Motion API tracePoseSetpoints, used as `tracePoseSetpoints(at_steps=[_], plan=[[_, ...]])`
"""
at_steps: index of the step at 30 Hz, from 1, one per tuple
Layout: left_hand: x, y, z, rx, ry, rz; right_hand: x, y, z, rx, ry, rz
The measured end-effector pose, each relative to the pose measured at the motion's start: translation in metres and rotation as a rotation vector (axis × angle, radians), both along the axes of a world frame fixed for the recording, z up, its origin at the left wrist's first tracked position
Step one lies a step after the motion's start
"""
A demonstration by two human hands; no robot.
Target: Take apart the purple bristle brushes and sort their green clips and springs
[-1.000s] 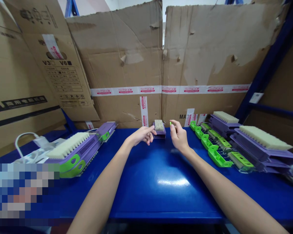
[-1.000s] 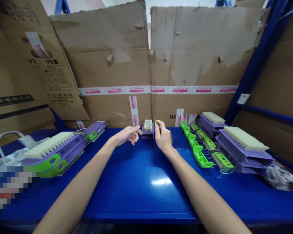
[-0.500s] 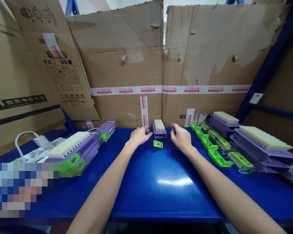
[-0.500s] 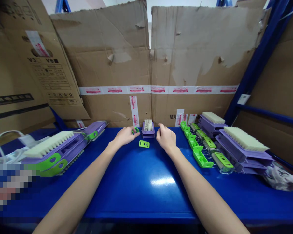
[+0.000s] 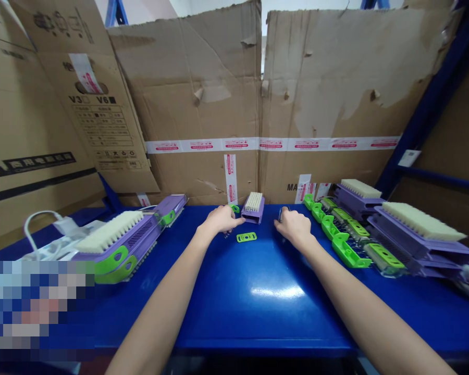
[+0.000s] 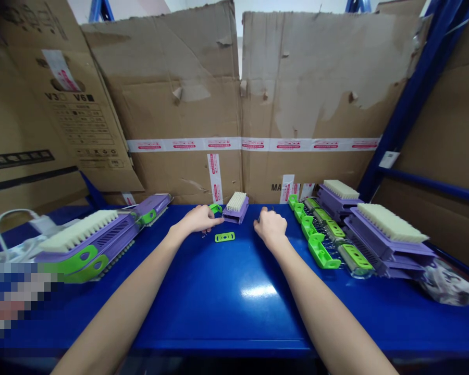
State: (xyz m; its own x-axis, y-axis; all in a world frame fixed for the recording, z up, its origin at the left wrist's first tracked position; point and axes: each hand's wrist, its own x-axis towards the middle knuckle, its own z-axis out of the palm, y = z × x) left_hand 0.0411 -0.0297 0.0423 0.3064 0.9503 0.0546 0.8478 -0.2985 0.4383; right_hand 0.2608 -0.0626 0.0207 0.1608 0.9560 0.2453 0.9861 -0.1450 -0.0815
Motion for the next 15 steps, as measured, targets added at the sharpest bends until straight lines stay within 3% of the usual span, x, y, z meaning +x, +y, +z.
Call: tracePoseSetpoints(at_steps=[6,10,12,15], plan=[[0.000,0.003,-0.002,0.048,-0.365,-0.115,-0.003,-0.001,0.004,0.246,0.062,0.025],[-0.001,0.005,0.003,0.261,-0.589,-0.016,-0.009,-0.004,0.005,0.404,0.082,0.109],[-0.003,0.005,0.006,0.360,-0.562,0.047,-0.012,-0.004,0.003,0.431,0.086,0.148],[-0.006,0.004,0.005,0.397,-0.285,0.087,-0.014,-0.004,0.000,0.456,0.090,0.190]])
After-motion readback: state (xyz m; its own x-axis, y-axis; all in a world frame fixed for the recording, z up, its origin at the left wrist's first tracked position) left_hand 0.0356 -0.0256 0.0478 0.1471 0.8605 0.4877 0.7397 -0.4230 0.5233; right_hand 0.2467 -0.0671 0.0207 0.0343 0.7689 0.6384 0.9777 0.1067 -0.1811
